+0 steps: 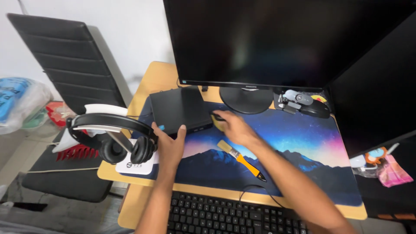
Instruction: Cleaning a mini PC using a brush and a cleaning cloth.
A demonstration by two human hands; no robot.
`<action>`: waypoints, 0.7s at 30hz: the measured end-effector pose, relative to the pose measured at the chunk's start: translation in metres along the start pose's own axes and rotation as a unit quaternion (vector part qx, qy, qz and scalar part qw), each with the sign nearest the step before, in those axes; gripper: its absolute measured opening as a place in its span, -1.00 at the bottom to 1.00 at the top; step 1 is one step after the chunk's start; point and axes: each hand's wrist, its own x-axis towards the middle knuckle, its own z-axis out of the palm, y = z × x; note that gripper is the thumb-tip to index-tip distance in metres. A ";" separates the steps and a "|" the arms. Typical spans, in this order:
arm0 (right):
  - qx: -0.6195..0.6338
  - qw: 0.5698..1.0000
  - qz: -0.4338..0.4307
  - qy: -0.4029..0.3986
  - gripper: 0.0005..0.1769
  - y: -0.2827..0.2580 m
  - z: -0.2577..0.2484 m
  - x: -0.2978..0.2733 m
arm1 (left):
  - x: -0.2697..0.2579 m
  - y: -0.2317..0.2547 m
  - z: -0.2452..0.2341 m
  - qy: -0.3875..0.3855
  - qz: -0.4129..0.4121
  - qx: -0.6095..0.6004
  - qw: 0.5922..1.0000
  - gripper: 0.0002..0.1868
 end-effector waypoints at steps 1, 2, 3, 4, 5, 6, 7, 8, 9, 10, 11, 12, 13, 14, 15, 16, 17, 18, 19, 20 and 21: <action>-0.002 1.000 0.005 0.000 -0.46 -0.009 -0.019 -0.013 | 0.001 -0.004 0.001 -0.005 -0.002 -0.001 1.000 0.14; -0.082 0.996 0.019 -0.011 -0.39 -0.019 -0.037 -0.027 | 0.001 -0.010 0.001 0.002 0.018 -0.002 1.000 0.14; -0.161 0.986 0.033 -0.022 -0.31 -0.029 -0.055 -0.040 | 0.001 -0.016 0.001 0.008 0.037 -0.002 0.999 0.14; -0.164 0.986 0.034 -0.023 -0.31 -0.007 -0.064 -0.058 | 0.002 -0.018 0.001 0.007 0.036 -0.005 0.999 0.14; -0.208 0.978 -0.005 0.016 -0.30 0.015 -0.073 -0.076 | 0.003 -0.019 0.000 0.014 0.057 0.006 0.998 0.13; -0.252 0.965 -0.041 0.057 -0.29 0.037 -0.083 -0.097 | 0.003 -0.020 0.001 0.016 0.080 0.017 0.996 0.12; -0.255 0.964 -0.036 0.057 -0.29 0.055 -0.097 -0.118 | 0.004 -0.022 0.001 0.011 0.081 0.015 0.997 0.12; -0.286 0.955 0.030 0.079 -0.37 0.073 -0.111 -0.139 | 0.005 -0.023 0.001 0.013 0.082 0.011 0.996 0.12; -0.314 0.939 0.095 0.100 -0.44 0.091 -0.126 -0.161 | 0.005 -0.025 0.002 0.016 0.083 0.008 0.996 0.12; -0.316 0.938 0.101 0.097 -0.44 0.094 -0.130 -0.170 | 0.002 -0.027 0.002 0.010 0.080 0.008 0.997 0.12; -0.316 0.930 0.146 0.121 -0.48 0.097 -0.134 -0.179 | -0.001 -0.029 0.003 0.014 0.099 0.004 0.995 0.09; -0.316 0.917 0.190 0.150 -0.52 0.100 -0.139 -0.188 | -0.002 -0.029 0.005 0.019 0.123 -0.003 0.992 0.07; -0.319 0.915 0.196 0.151 -0.52 0.100 -0.136 -0.186 | -0.007 -0.022 0.004 0.012 0.124 -0.005 0.992 0.07; -0.319 0.914 0.181 0.175 -0.49 0.100 -0.131 -0.185 | -0.011 -0.014 0.004 0.012 0.111 -0.048 0.993 0.08; -0.318 0.912 0.166 0.199 -0.46 0.100 -0.126 -0.183 | -0.015 -0.005 0.003 0.011 0.098 -0.091 0.991 0.09; -0.317 0.911 0.172 0.202 -0.46 0.085 -0.120 -0.174 | -0.016 -0.008 0.003 0.005 0.100 -0.088 0.991 0.09; -0.265 0.930 0.172 0.190 -0.44 0.068 -0.113 -0.164 | -0.017 -0.012 0.003 0.009 0.105 -0.083 0.991 0.06; -0.211 0.948 0.164 0.175 -0.42 0.053 -0.106 -0.146 | -0.017 -0.015 0.001 0.022 0.108 -0.078 0.991 0.03; -0.209 0.948 0.162 0.176 -0.42 0.028 -0.099 -0.135 | -0.015 -0.025 0.003 0.024 0.109 -0.076 0.991 0.03; -0.192 0.955 0.128 0.186 -0.41 0.001 -0.092 -0.123 | -0.013 -0.034 0.006 0.044 0.162 -0.040 0.985 -0.01; -0.175 0.960 0.094 0.196 -0.39 -0.025 -0.086 -0.110 | -0.010 -0.042 0.008 0.063 0.214 -0.003 0.975 -0.05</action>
